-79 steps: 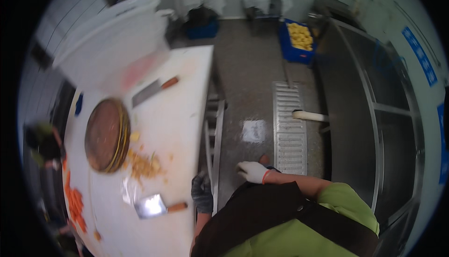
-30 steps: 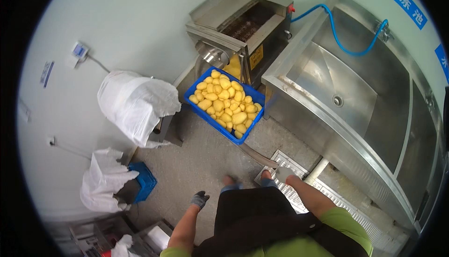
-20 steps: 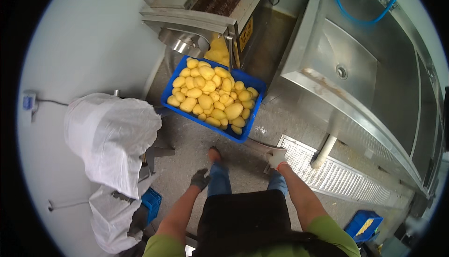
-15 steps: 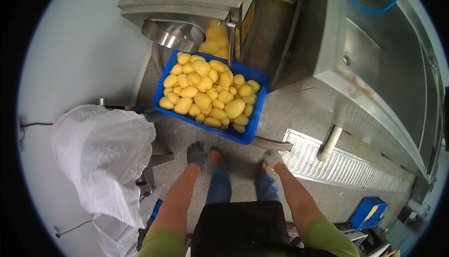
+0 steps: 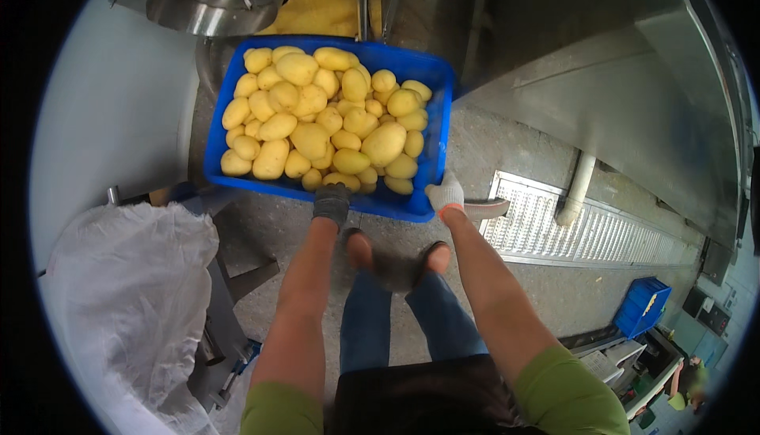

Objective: The person peels and cuts potatoes on a white cutting board using a cleaver. They place the cut pieces into a blue bin and later transfer whole peeled potatoes from a blue crate onto the cutting board to continue slicing.

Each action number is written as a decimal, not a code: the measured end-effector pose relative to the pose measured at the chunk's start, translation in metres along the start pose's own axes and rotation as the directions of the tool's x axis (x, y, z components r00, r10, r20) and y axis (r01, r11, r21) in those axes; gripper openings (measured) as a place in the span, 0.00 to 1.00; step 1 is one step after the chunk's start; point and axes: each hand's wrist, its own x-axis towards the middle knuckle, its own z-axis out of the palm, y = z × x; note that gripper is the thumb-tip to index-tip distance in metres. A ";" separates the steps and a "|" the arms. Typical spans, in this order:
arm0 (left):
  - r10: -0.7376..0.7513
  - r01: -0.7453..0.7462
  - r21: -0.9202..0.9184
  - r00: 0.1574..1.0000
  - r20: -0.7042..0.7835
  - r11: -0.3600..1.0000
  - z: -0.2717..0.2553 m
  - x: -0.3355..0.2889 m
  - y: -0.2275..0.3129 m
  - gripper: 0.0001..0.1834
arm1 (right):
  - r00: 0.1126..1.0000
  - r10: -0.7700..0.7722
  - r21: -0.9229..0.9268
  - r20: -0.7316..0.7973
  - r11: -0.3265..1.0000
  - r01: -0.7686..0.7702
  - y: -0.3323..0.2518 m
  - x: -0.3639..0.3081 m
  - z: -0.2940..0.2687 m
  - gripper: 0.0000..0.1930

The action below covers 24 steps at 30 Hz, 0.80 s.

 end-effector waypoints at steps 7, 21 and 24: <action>0.049 -0.049 0.002 0.996 -0.078 0.999 -0.014 -0.032 -0.007 0.09 | 0.998 -0.026 0.146 -0.051 0.989 0.033 0.010 -0.050 0.004 0.22; 0.177 -0.176 -0.023 0.967 0.184 0.984 -0.003 -0.128 0.003 0.12 | 0.970 0.239 0.299 -0.046 0.930 -0.215 0.076 -0.201 0.068 0.22; 0.169 -0.125 -0.314 0.978 0.119 0.941 0.020 -0.121 -0.022 0.15 | 0.958 0.259 0.305 -0.125 0.929 -0.211 0.086 -0.223 0.077 0.20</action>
